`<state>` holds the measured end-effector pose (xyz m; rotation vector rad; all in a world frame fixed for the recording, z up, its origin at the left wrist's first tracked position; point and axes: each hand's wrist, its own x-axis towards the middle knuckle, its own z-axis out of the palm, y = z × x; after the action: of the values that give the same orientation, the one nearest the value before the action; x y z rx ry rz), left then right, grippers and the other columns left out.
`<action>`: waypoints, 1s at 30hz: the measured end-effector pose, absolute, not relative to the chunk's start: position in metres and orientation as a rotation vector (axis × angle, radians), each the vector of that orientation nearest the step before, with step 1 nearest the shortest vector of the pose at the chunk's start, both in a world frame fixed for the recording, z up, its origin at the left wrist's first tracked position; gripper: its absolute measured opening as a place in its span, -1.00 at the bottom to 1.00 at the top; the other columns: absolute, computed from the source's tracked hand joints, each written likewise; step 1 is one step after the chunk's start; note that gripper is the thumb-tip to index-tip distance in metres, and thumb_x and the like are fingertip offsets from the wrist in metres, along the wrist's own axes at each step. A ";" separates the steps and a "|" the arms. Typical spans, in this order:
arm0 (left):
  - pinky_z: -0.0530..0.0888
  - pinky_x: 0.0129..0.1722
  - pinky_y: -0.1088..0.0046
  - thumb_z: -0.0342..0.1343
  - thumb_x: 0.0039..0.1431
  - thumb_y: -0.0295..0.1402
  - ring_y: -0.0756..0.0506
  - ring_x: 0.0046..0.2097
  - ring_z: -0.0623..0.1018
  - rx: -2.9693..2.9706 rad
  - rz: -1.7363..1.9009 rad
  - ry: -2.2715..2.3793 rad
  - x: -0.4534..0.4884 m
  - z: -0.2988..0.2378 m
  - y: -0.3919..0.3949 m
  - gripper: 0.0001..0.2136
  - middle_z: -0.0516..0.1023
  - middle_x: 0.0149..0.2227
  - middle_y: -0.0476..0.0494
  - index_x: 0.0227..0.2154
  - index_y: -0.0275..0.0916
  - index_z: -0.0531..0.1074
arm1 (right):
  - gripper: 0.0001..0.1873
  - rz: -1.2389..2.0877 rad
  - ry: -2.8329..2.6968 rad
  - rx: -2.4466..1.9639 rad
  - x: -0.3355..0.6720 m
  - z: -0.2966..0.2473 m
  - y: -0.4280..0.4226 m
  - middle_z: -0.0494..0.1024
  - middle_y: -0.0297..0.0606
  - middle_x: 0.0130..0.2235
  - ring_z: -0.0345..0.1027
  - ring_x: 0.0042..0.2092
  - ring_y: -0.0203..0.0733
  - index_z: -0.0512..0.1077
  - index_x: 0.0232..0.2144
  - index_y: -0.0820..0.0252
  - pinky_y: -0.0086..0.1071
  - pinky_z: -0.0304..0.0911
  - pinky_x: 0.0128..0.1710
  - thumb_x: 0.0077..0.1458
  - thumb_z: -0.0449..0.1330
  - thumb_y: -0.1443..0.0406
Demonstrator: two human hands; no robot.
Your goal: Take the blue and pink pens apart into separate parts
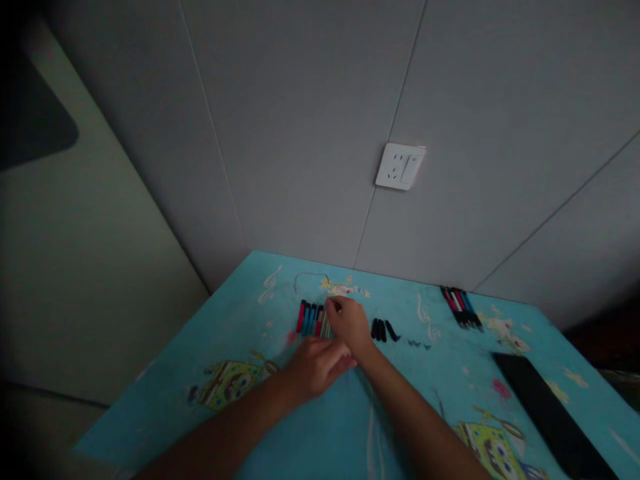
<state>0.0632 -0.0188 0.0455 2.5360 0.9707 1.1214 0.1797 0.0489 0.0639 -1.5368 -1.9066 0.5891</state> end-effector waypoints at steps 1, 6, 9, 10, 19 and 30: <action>0.33 -0.47 0.49 -0.13 0.38 -0.17 -0.02 -0.49 0.50 2.455 1.082 1.012 0.063 0.045 -0.017 -0.63 0.52 -0.51 -0.07 -0.45 -0.26 0.41 | -0.63 0.603 -1.898 -1.510 0.188 0.068 0.042 0.61 -0.19 -0.32 0.46 -0.29 -0.15 0.55 -0.27 0.21 -0.36 0.27 -0.27 0.25 0.02 0.13; 0.31 -0.50 0.51 -0.28 0.40 -0.10 -0.01 -0.57 0.43 1.895 0.999 1.104 0.065 0.037 -0.008 -0.47 0.39 -0.66 -0.02 -0.56 -0.25 0.39 | -0.61 0.777 -1.864 -1.268 0.220 0.079 -0.004 0.56 -0.25 -0.35 0.42 -0.31 -0.21 0.54 -0.23 0.23 -0.41 0.29 -0.31 0.28 0.02 0.10; 0.24 -0.59 0.51 -0.28 0.37 -0.02 0.00 -0.63 0.35 1.660 1.013 1.066 0.068 0.030 -0.006 -0.43 0.29 -0.72 0.00 -0.63 -0.24 0.33 | -0.69 0.808 -1.922 -1.174 0.224 0.077 -0.024 0.53 -0.28 -0.38 0.34 -0.38 -0.27 0.54 -0.25 0.19 -0.44 0.23 -0.35 0.26 0.07 0.14; 0.22 -0.61 0.50 -0.28 0.36 0.00 0.00 -0.64 0.33 1.616 1.027 1.049 0.068 0.027 -0.006 -0.43 0.27 -0.72 0.01 -0.64 -0.23 0.32 | -0.70 0.790 -1.929 -1.176 0.223 0.077 -0.027 0.52 -0.29 -0.39 0.31 -0.40 -0.28 0.54 -0.25 0.18 -0.44 0.21 -0.38 0.26 0.09 0.15; 0.16 -0.65 0.49 -0.26 0.36 0.00 0.01 -0.65 0.24 1.482 1.133 0.925 0.068 0.026 -0.002 -0.48 0.20 -0.70 0.05 -0.60 -0.20 0.28 | -0.74 0.637 -1.994 -1.144 0.222 0.084 -0.014 0.51 -0.29 -0.38 0.33 -0.39 -0.27 0.55 -0.29 0.14 -0.40 0.23 -0.31 0.25 0.12 0.14; 0.18 -0.61 0.58 -0.03 0.31 -0.14 0.05 -0.58 0.30 1.528 1.256 1.048 0.065 0.040 -0.002 -0.71 0.31 -0.57 0.07 -0.26 -0.27 0.42 | -0.74 0.533 -1.967 -1.222 0.225 0.082 -0.007 0.52 -0.28 -0.38 0.33 -0.41 -0.28 0.54 -0.31 0.15 -0.42 0.22 -0.36 0.25 0.12 0.16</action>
<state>0.0648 -0.0022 0.0405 1.5279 1.0478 1.2557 0.2252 -0.0071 0.0817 -1.2216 -1.9670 0.5334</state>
